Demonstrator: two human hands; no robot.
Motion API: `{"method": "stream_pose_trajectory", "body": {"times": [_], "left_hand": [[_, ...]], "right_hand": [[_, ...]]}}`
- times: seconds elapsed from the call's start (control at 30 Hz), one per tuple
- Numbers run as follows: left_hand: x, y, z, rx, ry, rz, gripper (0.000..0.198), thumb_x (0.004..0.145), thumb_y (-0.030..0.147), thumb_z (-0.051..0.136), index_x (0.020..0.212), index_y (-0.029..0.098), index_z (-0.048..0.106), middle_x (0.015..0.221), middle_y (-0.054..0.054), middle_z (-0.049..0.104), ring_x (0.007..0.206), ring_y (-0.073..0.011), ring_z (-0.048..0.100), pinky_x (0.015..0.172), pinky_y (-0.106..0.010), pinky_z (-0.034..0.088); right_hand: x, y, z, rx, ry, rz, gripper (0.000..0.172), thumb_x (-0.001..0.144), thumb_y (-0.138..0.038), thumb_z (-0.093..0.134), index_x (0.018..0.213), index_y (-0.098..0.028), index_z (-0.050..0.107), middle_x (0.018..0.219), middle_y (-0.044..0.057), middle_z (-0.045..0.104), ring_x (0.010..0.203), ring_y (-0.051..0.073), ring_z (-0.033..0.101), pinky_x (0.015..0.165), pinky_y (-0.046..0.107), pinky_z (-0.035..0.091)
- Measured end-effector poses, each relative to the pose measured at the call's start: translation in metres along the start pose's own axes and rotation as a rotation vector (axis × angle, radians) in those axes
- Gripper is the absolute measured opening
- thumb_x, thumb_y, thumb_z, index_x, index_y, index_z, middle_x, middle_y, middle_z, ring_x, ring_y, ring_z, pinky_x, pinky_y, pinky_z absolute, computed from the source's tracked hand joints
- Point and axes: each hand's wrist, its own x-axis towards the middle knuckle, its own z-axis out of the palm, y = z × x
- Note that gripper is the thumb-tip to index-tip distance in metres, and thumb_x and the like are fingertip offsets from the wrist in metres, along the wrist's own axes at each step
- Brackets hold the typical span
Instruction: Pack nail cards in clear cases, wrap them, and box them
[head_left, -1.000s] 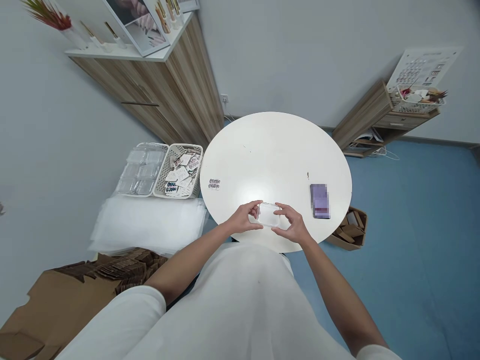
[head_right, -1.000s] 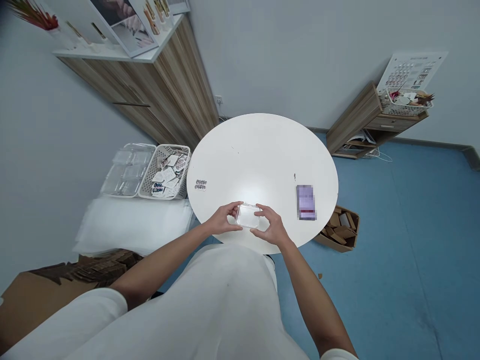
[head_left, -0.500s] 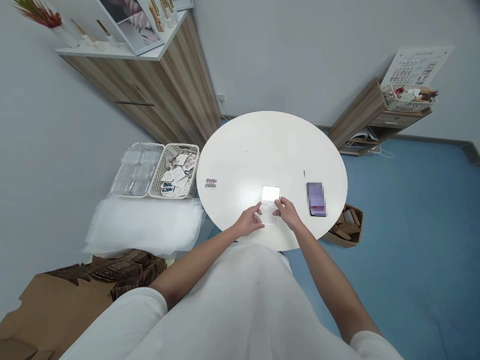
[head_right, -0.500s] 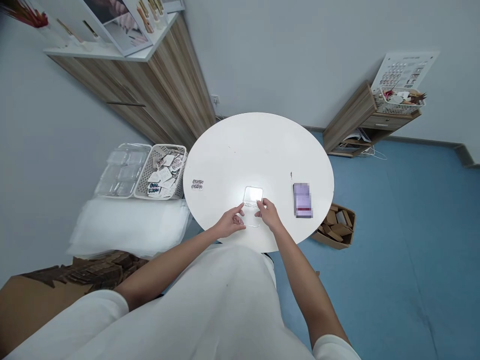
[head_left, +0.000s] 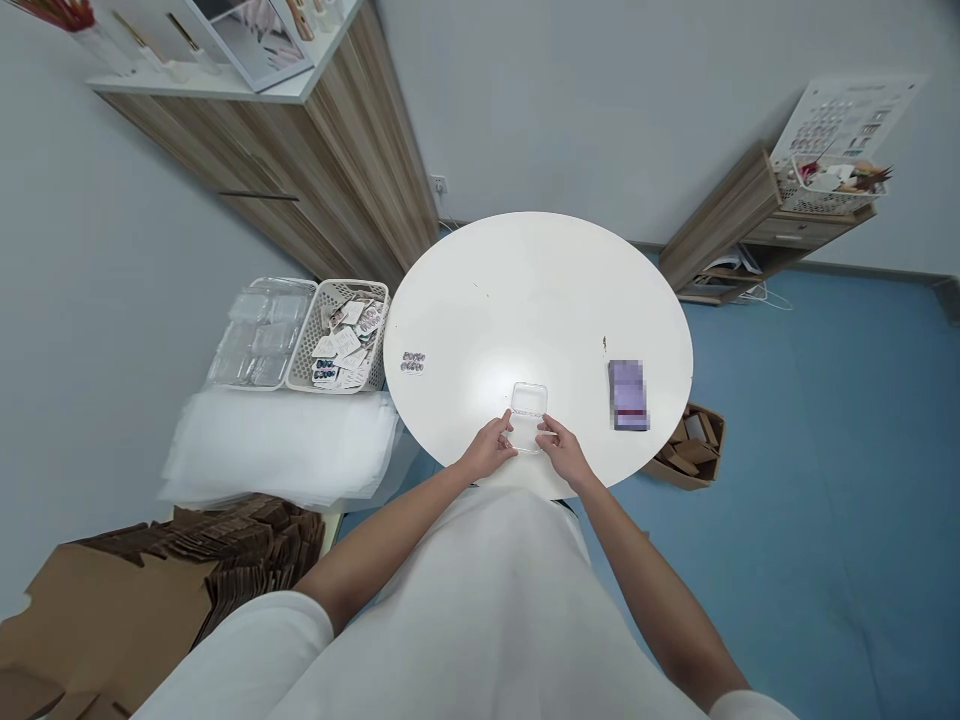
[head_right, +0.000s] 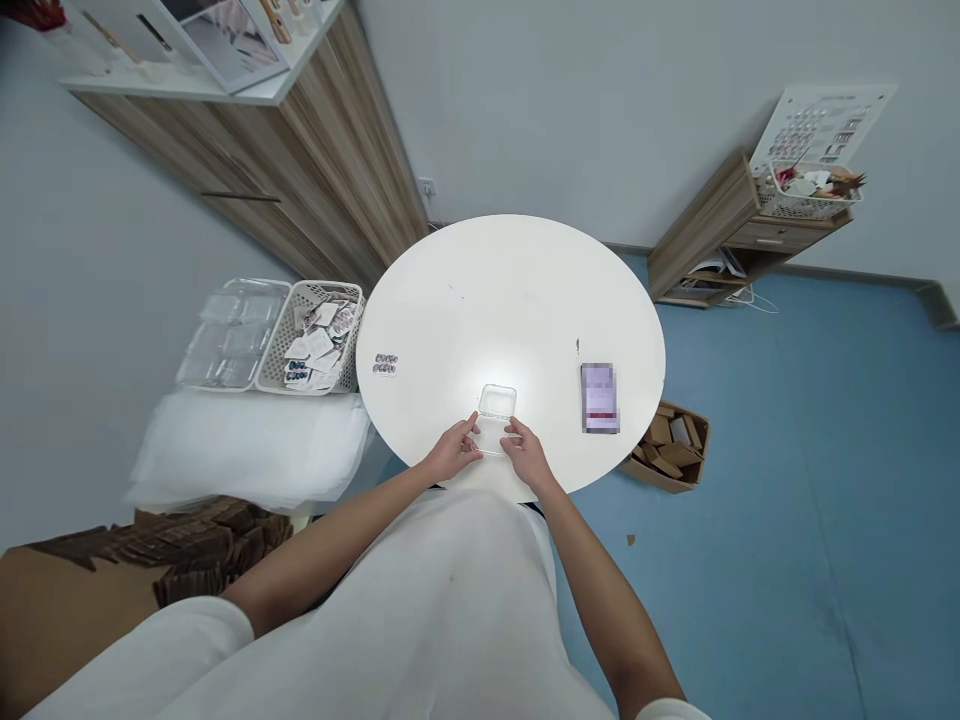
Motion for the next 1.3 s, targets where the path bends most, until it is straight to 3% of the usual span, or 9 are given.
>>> {"method": "stream_pose_trajectory", "body": {"times": [0.27,0.47,0.63,0.93,1.3], "left_hand": [[0.004,-0.016,0.015,0.159,0.021,-0.146,0.07,0.071,0.018,0.059,0.133,0.025,0.026,0.1,-0.004,0.05,0.072,-0.0128,0.05,0.073,-0.035,0.047],[0.006,-0.012,0.017,0.316,0.044,-0.253,0.066,0.07,0.017,0.058,0.129,0.022,0.03,0.096,-0.004,0.046,0.08,-0.0157,0.049,0.074,-0.033,0.044],[0.009,-0.005,0.017,0.391,0.069,-0.339,0.062,0.069,0.016,0.058,0.125,0.022,0.033,0.099,-0.006,0.04,0.084,-0.0173,0.048,0.074,-0.032,0.044],[0.001,0.001,0.024,0.228,0.146,-0.501,0.062,0.068,0.009,0.055,0.126,0.019,0.034,0.102,-0.007,0.041,0.086,-0.0144,0.047,0.076,-0.029,0.045],[0.019,0.002,0.024,0.118,0.27,-0.444,0.062,0.068,0.004,0.051,0.126,0.021,0.038,0.109,-0.008,0.041,0.099,-0.0163,0.047,0.084,-0.032,0.045]], "right_hand": [[0.01,0.03,0.006,-0.154,0.01,0.003,0.056,0.068,-0.04,0.057,0.12,-0.024,0.046,0.1,0.005,0.052,0.078,0.017,0.055,0.072,0.035,0.05],[0.019,0.038,0.008,-0.162,-0.041,0.015,0.052,0.069,-0.038,0.055,0.118,-0.023,0.046,0.097,0.004,0.052,0.068,0.014,0.054,0.069,0.033,0.051],[0.014,0.04,0.009,-0.102,-0.079,0.007,0.056,0.069,-0.036,0.057,0.123,-0.025,0.041,0.106,0.007,0.049,0.076,0.015,0.057,0.07,0.032,0.051],[-0.003,0.034,0.007,0.119,-0.114,0.234,0.05,0.072,-0.028,0.055,0.121,-0.022,0.045,0.115,0.007,0.053,0.088,0.015,0.061,0.075,0.03,0.049],[0.027,0.009,-0.004,0.114,-0.065,0.211,0.04,0.074,-0.024,0.054,0.114,-0.022,0.052,0.118,0.008,0.054,0.095,0.017,0.06,0.082,0.031,0.048]]}}
